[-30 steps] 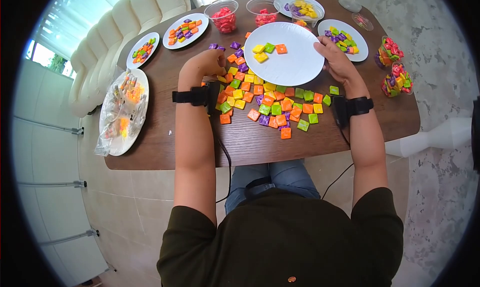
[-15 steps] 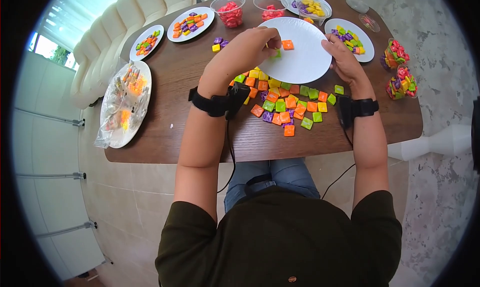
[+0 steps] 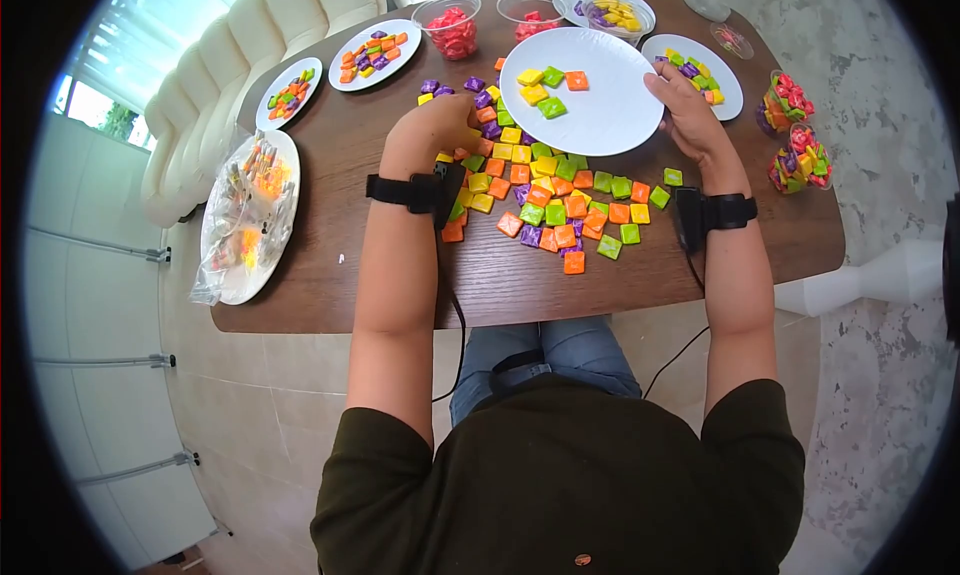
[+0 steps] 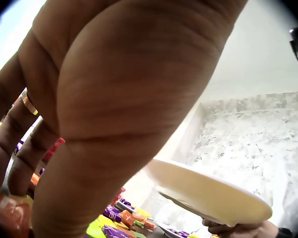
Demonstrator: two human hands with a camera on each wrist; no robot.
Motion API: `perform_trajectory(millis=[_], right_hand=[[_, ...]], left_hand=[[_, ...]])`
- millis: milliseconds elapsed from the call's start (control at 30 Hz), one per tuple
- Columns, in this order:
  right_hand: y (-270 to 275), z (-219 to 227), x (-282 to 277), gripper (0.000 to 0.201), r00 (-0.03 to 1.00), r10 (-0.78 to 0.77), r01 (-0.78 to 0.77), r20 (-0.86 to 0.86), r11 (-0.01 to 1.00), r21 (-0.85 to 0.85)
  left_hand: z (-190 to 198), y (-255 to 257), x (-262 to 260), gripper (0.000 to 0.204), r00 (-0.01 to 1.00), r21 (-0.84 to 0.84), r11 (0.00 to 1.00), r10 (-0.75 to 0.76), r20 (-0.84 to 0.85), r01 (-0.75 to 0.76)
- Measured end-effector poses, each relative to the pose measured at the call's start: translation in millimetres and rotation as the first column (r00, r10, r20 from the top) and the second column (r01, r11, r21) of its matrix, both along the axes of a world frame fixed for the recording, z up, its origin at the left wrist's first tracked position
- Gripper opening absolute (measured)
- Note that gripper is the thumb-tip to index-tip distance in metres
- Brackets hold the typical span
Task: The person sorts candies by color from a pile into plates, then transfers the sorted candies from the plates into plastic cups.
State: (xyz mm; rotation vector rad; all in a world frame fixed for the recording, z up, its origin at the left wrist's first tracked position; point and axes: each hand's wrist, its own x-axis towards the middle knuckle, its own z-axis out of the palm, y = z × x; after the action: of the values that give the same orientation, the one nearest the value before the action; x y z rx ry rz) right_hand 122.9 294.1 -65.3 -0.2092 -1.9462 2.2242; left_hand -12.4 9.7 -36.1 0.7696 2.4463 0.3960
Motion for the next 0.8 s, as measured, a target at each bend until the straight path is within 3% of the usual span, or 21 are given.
perform_trajectory(millis=[167,267,367,467,567,667,767,800], right_hand=[[2,-5,-2,0.024,0.999,0.037,-0.037,0.015,0.999,0.014],[2,-5,-1,0.023,0.998,0.062,-0.062,0.014,0.997,0.044],[7,-9,-3,0.025,0.996,0.085,-0.087,0.038,0.995,0.052],[5,-9,-3,0.026,0.997,0.075,-0.077,0.034,0.995,0.058],[3,-10,-3,0.026,0.996,0.086,-0.087,0.023,0.994,0.070],[-7,-1,1,0.021,0.993,0.104,-0.108,0.047,0.990,0.091],[-9,-1,3,0.023,0.988,0.143,-0.148,0.052,0.981,0.122],[-11,0,3,0.023,0.987,0.154,-0.160,0.052,0.978,0.133]], left_hand=[[3,-2,0,0.035,0.994,0.040,0.999,-0.010,0.107,0.006],[10,-1,6,0.032,0.992,0.051,0.999,-0.012,0.123,0.005],[-11,-4,-12,0.030,0.991,0.009,0.994,-0.113,0.077,0.112],[-2,-9,-9,0.025,0.989,0.078,0.994,-0.085,0.120,0.076],[19,-15,-4,0.022,0.998,0.203,0.977,-0.063,-0.002,0.063],[45,-14,12,0.021,0.927,0.335,0.899,-0.164,-0.337,0.281],[48,12,39,0.020,0.882,0.536,0.755,-0.116,-0.456,0.377],[44,22,47,0.019,0.872,0.534,0.742,-0.139,-0.470,0.406]])
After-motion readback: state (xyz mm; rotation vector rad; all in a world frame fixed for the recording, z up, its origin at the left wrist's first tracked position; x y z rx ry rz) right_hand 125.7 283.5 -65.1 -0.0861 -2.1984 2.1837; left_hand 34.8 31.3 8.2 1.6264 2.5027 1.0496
